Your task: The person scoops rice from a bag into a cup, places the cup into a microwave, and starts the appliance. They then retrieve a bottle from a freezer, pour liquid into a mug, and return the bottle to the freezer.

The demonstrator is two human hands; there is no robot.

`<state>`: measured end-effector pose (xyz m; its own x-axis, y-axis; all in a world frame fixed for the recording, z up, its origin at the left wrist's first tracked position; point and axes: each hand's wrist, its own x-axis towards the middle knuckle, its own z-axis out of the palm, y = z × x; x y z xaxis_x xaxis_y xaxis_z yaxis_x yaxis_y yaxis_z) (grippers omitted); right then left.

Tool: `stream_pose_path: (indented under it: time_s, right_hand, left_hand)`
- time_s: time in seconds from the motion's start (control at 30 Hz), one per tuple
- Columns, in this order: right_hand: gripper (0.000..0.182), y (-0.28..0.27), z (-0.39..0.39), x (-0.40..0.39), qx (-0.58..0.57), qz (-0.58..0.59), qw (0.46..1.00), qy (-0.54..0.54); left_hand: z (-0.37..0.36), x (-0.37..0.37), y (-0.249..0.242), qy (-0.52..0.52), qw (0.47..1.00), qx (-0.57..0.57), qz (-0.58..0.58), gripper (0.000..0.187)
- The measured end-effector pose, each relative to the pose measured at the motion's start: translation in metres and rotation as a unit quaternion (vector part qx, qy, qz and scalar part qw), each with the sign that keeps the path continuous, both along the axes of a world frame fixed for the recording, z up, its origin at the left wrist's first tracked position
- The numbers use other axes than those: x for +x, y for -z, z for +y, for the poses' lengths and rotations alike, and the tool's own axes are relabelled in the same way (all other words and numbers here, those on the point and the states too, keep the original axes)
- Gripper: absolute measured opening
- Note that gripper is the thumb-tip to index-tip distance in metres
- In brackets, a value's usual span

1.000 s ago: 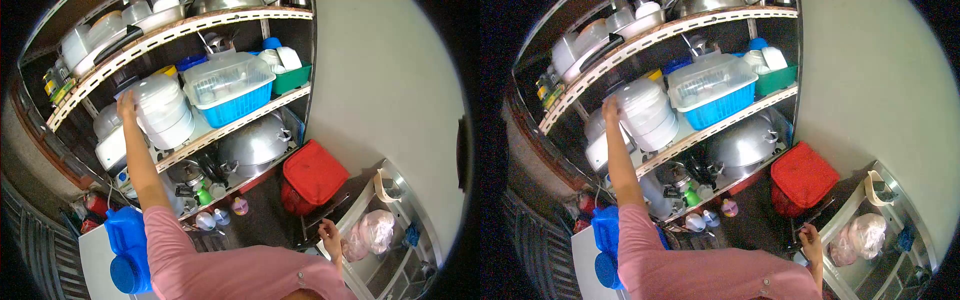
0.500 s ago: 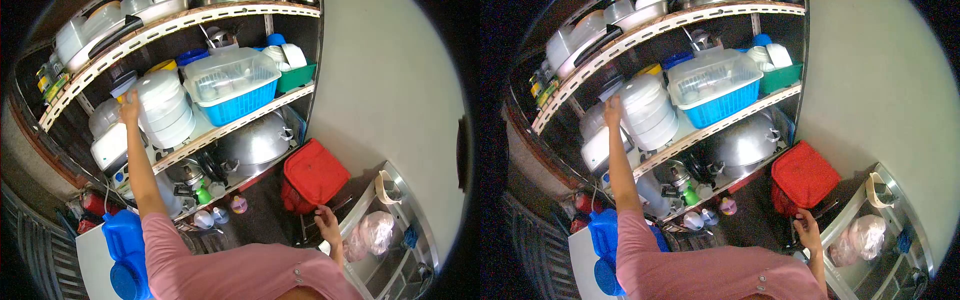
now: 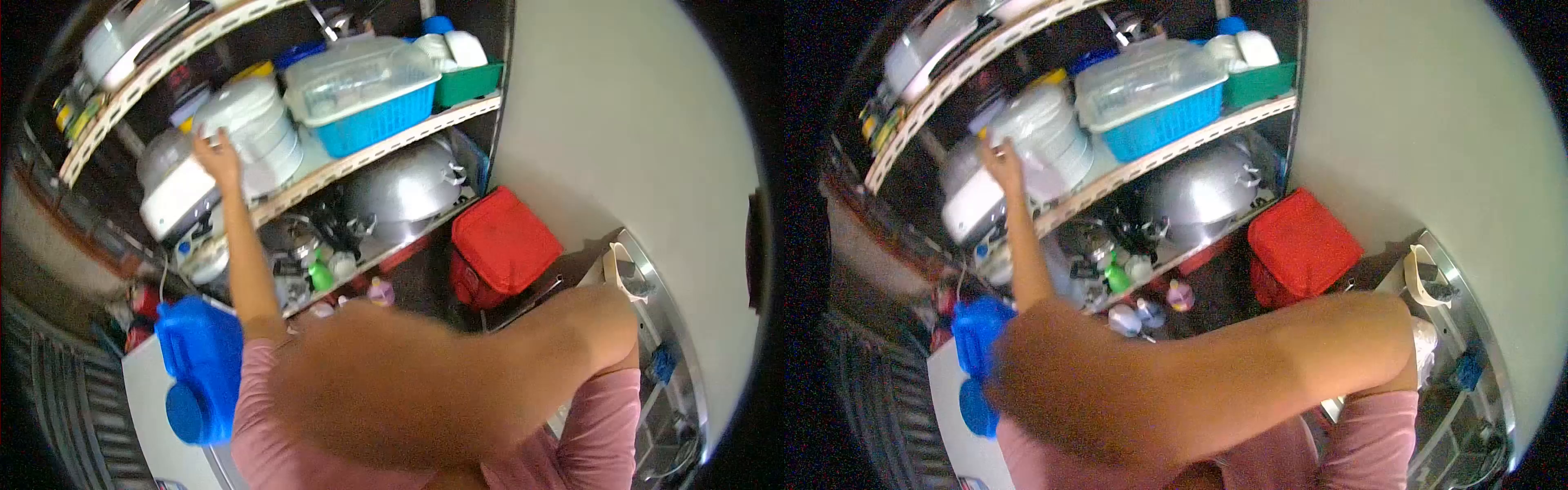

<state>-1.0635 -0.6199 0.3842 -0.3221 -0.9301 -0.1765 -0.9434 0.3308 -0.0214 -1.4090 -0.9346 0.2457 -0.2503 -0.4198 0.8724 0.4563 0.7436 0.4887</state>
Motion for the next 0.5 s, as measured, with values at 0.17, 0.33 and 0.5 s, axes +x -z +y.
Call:
stream_pose_path:
  time_s: [0.17, 0.33, 0.5]
  right_hand:
    - [0.033, 0.019, 0.003, 0.067, -0.111, 0.05, 0.98, -0.155]
    - [0.031, 0.046, 0.026, 0.13, -0.177, 0.001, 0.951, -0.252]
    - [0.03, 0.081, 0.03, 0.171, -0.212, -0.135, 0.933, -0.259]
  left_hand:
    - [0.153, 0.198, 0.113, 0.272, 0.953, 0.008, -0.13, 0.015]
    - [0.186, 0.418, 0.261, 0.319, 0.843, 0.042, -0.432, 0.025]
    - [0.179, 0.64, 0.242, 0.174, 0.55, 0.094, -0.811, 0.039]
